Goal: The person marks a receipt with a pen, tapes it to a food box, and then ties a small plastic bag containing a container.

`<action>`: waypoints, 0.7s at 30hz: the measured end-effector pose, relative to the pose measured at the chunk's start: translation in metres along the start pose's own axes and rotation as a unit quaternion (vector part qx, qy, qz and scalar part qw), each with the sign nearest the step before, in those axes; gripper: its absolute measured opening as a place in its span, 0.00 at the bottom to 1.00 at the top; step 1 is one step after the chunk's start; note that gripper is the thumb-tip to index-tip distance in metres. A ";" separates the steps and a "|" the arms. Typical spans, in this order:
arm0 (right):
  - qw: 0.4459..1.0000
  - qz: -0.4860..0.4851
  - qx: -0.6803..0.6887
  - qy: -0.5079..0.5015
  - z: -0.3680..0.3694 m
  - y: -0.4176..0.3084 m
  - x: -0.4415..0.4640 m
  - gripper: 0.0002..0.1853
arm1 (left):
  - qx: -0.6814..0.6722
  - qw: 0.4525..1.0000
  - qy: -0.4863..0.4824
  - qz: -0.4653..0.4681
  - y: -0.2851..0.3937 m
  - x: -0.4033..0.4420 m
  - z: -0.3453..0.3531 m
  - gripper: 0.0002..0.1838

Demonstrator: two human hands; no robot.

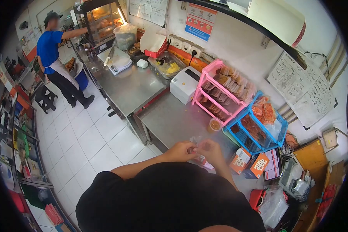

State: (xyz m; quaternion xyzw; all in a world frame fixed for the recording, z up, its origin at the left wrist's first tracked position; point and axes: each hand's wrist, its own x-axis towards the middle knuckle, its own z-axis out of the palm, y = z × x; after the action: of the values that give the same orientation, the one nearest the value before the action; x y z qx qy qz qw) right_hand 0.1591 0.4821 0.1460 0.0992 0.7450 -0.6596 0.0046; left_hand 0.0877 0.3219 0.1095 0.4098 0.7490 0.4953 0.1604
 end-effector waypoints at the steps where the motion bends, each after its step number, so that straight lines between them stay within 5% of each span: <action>1: 0.999 0.015 0.028 -0.005 0.003 -0.002 -0.001 0.09 | 0.002 1.000 0.009 0.012 -0.002 0.000 0.001 0.16; 8: 0.998 0.012 0.066 -0.007 0.012 0.033 0.005 0.13 | 0.064 0.996 0.033 0.048 -0.005 -0.001 0.000 0.12; 11: 0.993 -0.114 -0.007 0.035 0.008 0.037 0.010 0.18 | 0.060 0.995 0.038 0.070 -0.011 0.000 0.000 0.11; 12: 0.938 -0.258 -0.203 0.110 0.007 0.007 0.007 0.20 | 0.079 0.991 0.025 0.106 -0.009 0.001 -0.002 0.10; 13: 0.820 -0.384 -0.385 0.179 0.006 -0.008 0.006 0.22 | 0.098 0.985 0.012 0.141 -0.008 0.002 -0.004 0.09; 17: 0.880 -0.361 -0.304 0.056 -0.009 0.010 0.010 0.18 | 0.105 0.975 -0.079 0.178 0.002 0.004 -0.005 0.07; 19: 0.978 -0.122 -0.165 -0.045 -0.017 0.018 0.007 0.14 | 0.101 0.984 -0.035 0.140 0.004 0.003 -0.002 0.06; 21: 0.980 -0.101 -0.171 0.010 -0.016 0.016 0.005 0.12 | 0.089 0.989 -0.013 0.117 0.002 0.005 -0.003 0.07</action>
State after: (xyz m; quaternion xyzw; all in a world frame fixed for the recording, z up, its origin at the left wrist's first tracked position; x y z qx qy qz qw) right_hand 0.1586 0.5001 0.1312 0.0274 0.8531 -0.5183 -0.0529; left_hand 0.0834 0.3243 0.1135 0.5131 0.7350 0.4370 0.0742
